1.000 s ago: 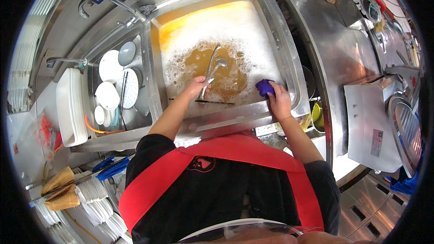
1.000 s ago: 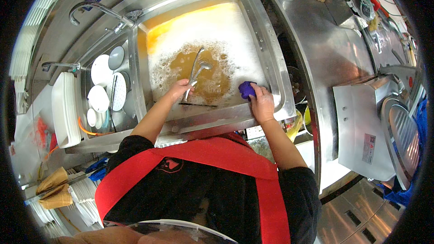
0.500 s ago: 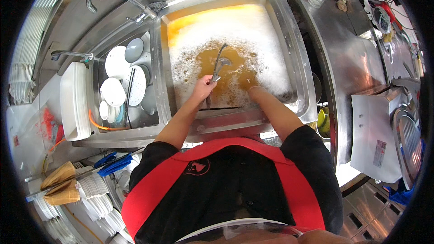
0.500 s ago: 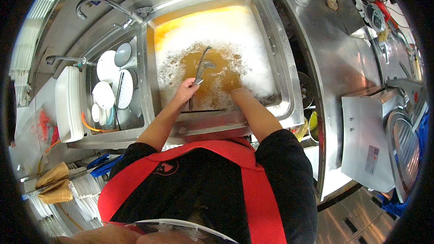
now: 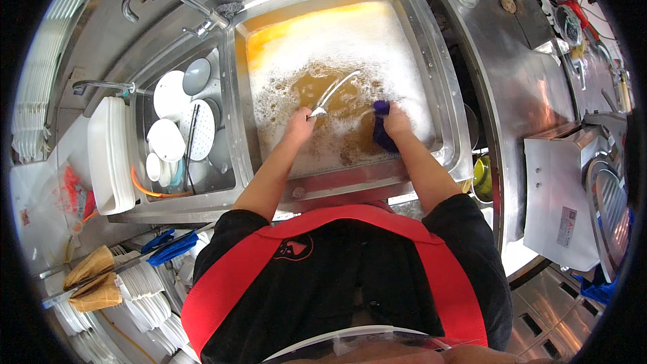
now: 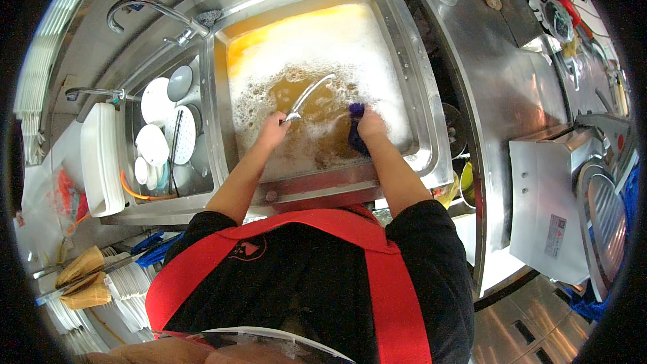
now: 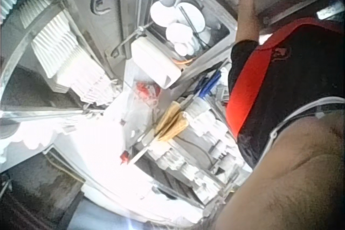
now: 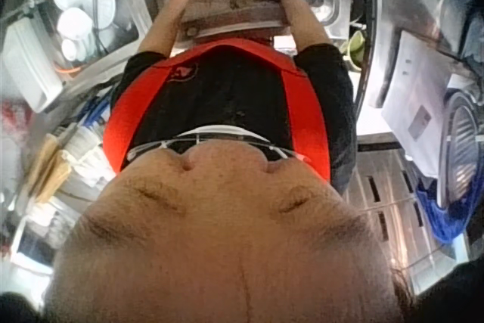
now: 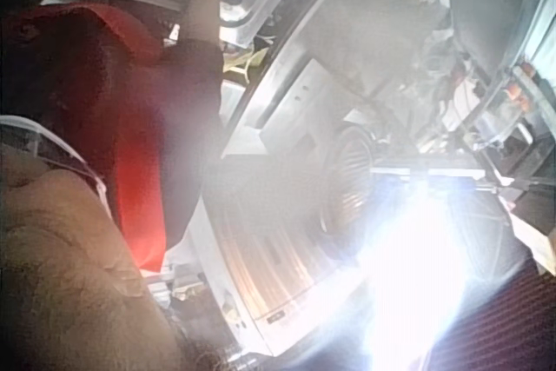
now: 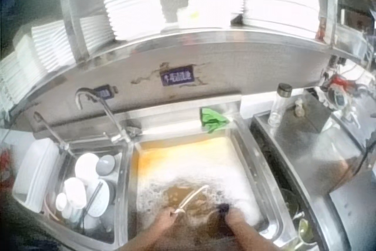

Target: The person washes chopsticks, plates, bowls, and a ladle in a soapy sink using a purple sponge. They scrub each item and place it into the adjacent sink basin.

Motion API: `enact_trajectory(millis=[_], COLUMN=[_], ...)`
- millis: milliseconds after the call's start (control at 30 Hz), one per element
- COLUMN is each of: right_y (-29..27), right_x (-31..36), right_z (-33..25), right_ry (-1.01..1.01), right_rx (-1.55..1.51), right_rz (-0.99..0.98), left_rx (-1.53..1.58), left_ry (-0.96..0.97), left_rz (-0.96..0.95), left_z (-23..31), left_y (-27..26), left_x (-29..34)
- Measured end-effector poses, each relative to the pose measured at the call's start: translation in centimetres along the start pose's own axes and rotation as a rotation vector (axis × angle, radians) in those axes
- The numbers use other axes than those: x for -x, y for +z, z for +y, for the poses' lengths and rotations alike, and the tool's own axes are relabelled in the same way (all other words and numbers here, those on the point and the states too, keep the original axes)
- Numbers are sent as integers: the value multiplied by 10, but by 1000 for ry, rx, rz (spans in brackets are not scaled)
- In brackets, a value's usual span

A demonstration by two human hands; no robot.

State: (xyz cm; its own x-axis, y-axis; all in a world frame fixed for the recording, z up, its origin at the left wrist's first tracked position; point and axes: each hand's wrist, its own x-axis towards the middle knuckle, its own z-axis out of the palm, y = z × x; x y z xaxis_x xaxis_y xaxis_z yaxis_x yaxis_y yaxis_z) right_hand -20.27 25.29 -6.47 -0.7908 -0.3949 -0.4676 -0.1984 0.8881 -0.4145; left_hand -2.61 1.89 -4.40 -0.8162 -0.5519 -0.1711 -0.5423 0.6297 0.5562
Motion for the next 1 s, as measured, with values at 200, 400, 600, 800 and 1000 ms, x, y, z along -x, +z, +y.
enact_trajectory(millis=[200, 400, 600, 800, 1000], right_y=[-4, -39, -33, -24, -32], right_x=[19, 63, 68, 69, 64], right_z=[-28, -92, -122, -116, -121], right_ry=[21, -202, -199, -119, -117], right_rx=[-799, -1585, -1491, -1667, -1719], right_rz=[-374, -444, -112, 2, 38], left_rx=[377, 379, 199, -301, -307], left_ry=[-105, 46, 375, 248, 314], left_rz=[-150, -131, 57, -46, 48], left_z=[21, 64, 101, 113, 110], left_y=[-31, -54, -37, -44, -59], left_x=[-16, -18, 11, 30, 41])
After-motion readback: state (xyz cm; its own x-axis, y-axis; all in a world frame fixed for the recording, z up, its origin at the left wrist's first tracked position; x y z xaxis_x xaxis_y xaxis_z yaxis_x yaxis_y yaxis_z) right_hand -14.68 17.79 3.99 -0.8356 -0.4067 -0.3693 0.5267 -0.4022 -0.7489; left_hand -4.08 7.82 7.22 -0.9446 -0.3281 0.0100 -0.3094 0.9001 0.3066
